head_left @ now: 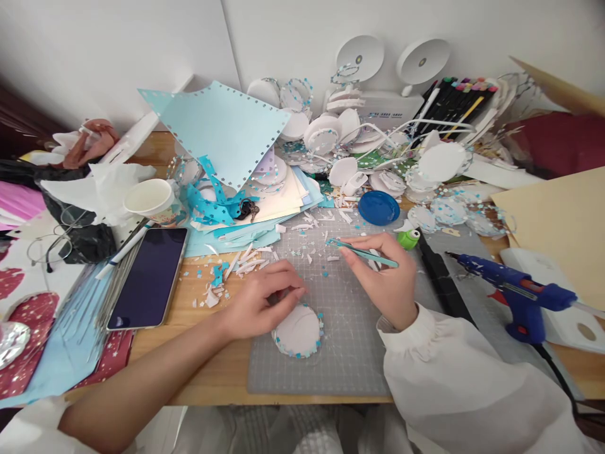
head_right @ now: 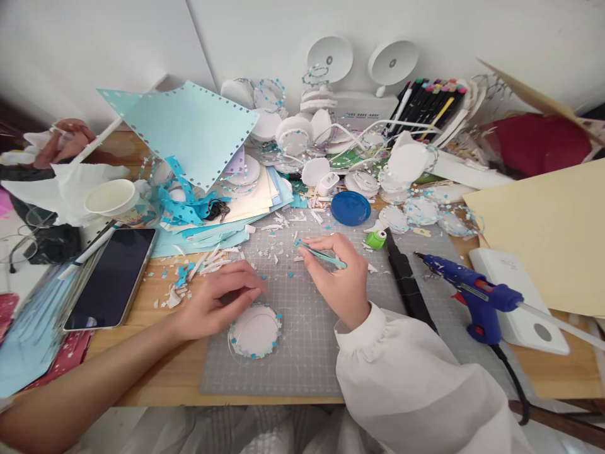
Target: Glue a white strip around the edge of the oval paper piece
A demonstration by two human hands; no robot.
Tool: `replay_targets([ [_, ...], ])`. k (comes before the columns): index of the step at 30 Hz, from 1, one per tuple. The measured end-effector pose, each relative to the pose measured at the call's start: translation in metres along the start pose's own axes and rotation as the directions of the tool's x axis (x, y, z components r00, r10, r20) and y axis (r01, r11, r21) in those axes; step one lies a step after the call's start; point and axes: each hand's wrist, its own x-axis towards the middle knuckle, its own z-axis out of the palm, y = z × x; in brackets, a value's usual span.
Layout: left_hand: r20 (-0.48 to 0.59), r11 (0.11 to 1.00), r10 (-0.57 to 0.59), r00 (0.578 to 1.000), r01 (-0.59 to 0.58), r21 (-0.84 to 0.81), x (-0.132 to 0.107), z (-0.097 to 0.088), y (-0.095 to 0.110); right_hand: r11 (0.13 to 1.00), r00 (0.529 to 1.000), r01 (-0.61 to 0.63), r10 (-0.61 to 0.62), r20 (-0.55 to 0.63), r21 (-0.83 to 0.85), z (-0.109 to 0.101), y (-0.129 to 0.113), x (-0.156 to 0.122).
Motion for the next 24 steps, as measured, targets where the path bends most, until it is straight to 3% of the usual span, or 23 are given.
replay_targets([
  [4,-0.131,0.994,-0.101,0.986,0.095,-0.051,0.002,-0.001,0.001,0.999,0.997,-0.037,0.035,0.064,0.023,0.0,-0.003,0.0],
  [8,-0.189,0.984,-0.163,0.968,0.146,-0.099,0.003,-0.002,-0.002,0.999,0.994,-0.029,0.025,0.11,0.031,0.003,-0.001,-0.002],
  [24,-0.192,0.975,-0.195,0.962,0.17,-0.142,0.002,0.0,-0.001,0.994,0.985,0.014,0.006,0.174,-0.112,0.018,0.013,-0.006],
])
